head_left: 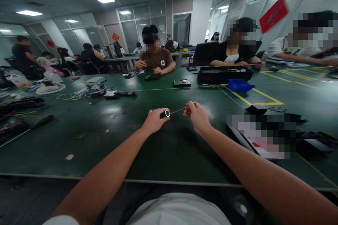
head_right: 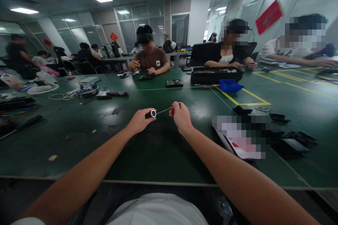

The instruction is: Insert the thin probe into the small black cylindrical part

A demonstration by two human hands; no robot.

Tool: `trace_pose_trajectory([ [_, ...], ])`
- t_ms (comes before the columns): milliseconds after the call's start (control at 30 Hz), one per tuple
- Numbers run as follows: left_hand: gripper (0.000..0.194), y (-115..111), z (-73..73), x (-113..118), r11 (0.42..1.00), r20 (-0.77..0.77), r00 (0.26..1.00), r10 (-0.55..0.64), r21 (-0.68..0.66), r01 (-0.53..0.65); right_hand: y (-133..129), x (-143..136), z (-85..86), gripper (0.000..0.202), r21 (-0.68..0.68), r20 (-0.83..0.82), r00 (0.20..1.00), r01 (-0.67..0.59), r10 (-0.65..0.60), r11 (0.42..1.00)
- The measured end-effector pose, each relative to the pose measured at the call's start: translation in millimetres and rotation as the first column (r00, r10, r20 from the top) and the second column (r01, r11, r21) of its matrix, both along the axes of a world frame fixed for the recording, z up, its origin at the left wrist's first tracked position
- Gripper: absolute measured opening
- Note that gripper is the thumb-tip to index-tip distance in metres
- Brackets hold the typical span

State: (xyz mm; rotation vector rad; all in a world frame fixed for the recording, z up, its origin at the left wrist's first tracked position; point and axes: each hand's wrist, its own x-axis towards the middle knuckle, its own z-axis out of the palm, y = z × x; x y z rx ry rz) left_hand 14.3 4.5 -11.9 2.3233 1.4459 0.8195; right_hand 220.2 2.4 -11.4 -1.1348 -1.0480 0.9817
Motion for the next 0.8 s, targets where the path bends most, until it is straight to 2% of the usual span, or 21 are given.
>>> trace_pose_trajectory([
  [133,0.037,-2.0,2.5,1.4,1.0,0.003,1.0,-0.001,-0.012,0.002,-4.3,-2.7,0.4,0.028,0.079,0.169,0.986,-0.006,-0.008,0.997],
  [300,0.036,-3.7,4.6,1.5,1.0,-0.019,1.0,-0.003,-0.002,0.003,-9.2,-4.9,3.7,0.029,0.128,0.301,0.953,-0.027,-0.013,0.991],
  [467,0.037,-1.7,1.5,0.2,1.0,-0.006,1.0,-0.005,0.023,0.006,-11.2,-6.1,5.4,0.025,0.111,0.282,0.96,-0.039,0.006,0.993],
  [633,0.037,-0.7,1.2,-0.3,1.0,0.005,1.0,-0.008,0.01,0.008,-10.9,-5.4,4.8,0.023,0.122,0.345,0.939,-0.038,-0.007,0.992],
  [800,0.038,0.0,0.4,-0.9,1.0,0.044,0.999,-0.001,0.016,0.0,-8.3,-5.4,1.2,0.022,0.118,0.312,0.95,-0.034,-0.004,0.992],
])
